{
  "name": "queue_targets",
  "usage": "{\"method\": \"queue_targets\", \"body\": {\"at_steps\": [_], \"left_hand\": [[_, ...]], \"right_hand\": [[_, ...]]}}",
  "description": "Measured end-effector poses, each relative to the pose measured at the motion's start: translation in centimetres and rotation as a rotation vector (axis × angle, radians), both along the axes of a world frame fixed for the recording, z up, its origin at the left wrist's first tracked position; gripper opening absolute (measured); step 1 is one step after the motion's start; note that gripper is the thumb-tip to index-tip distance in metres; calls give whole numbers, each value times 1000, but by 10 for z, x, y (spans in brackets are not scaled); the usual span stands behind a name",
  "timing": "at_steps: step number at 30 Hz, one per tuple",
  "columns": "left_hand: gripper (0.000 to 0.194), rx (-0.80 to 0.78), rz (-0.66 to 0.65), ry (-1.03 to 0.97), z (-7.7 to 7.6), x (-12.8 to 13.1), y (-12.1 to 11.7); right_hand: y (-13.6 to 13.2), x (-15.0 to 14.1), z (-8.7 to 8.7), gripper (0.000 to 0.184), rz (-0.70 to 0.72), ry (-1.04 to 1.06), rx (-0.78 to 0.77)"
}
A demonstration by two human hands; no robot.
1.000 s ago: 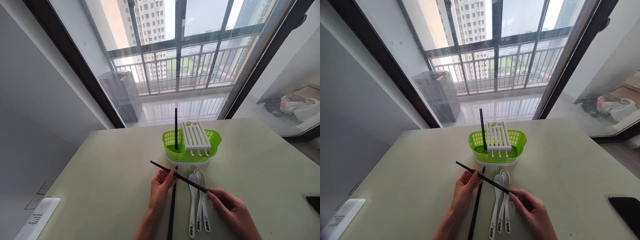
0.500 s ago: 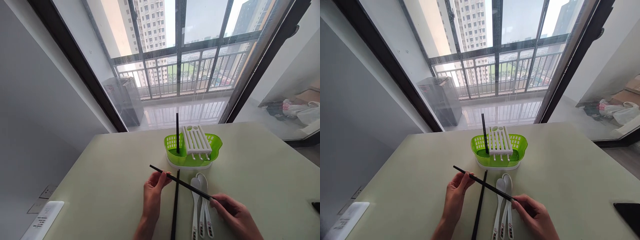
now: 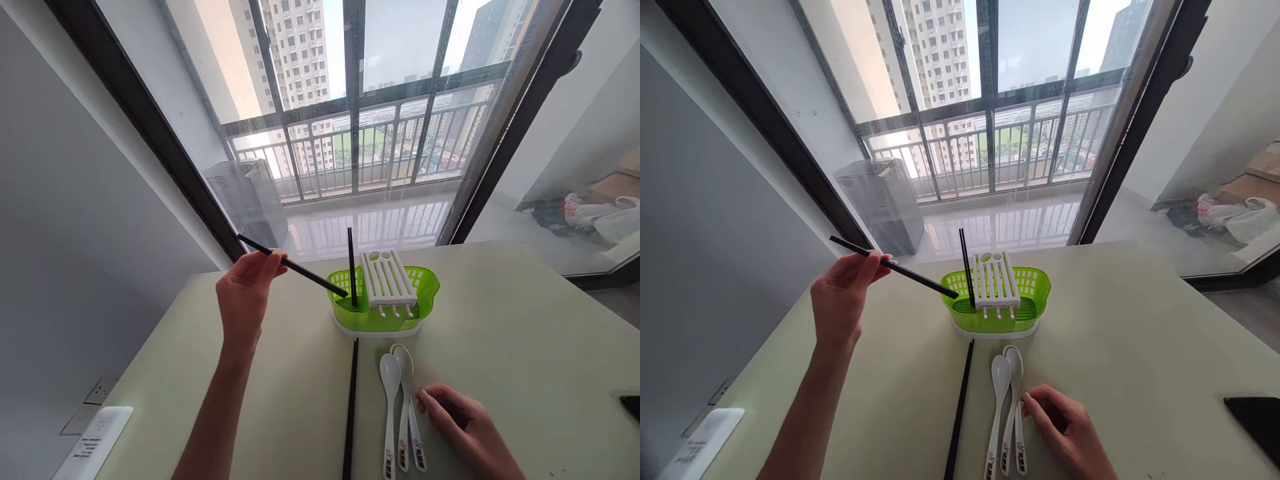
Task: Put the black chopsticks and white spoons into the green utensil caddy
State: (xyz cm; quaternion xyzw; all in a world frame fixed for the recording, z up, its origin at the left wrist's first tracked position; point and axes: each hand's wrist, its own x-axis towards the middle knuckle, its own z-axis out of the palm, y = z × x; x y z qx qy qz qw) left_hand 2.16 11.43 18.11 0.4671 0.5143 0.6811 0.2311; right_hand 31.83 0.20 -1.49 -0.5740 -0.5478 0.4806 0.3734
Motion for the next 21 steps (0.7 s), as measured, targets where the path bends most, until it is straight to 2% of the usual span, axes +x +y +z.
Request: {"method": "queue_targets", "body": {"at_steps": [2,5,9,14,21], "left_hand": [[31,-46,-79,112,-7,10,19],[37,-142,-180,219,-26,22,46],[42,-236,-269,276,-46,30,69],[39,-258,-291,392,-56,36,82],[36,-229,-296,431,-60,38,95]], "right_hand": [[1,2,-4,47,26,4,0],[3,3,-9,46,77,11,10],[3,1,-11,48,47,-5,45],[1,-4,-9,51,8,-23,75],[2,-5,-2,53,5,-37,97]]}}
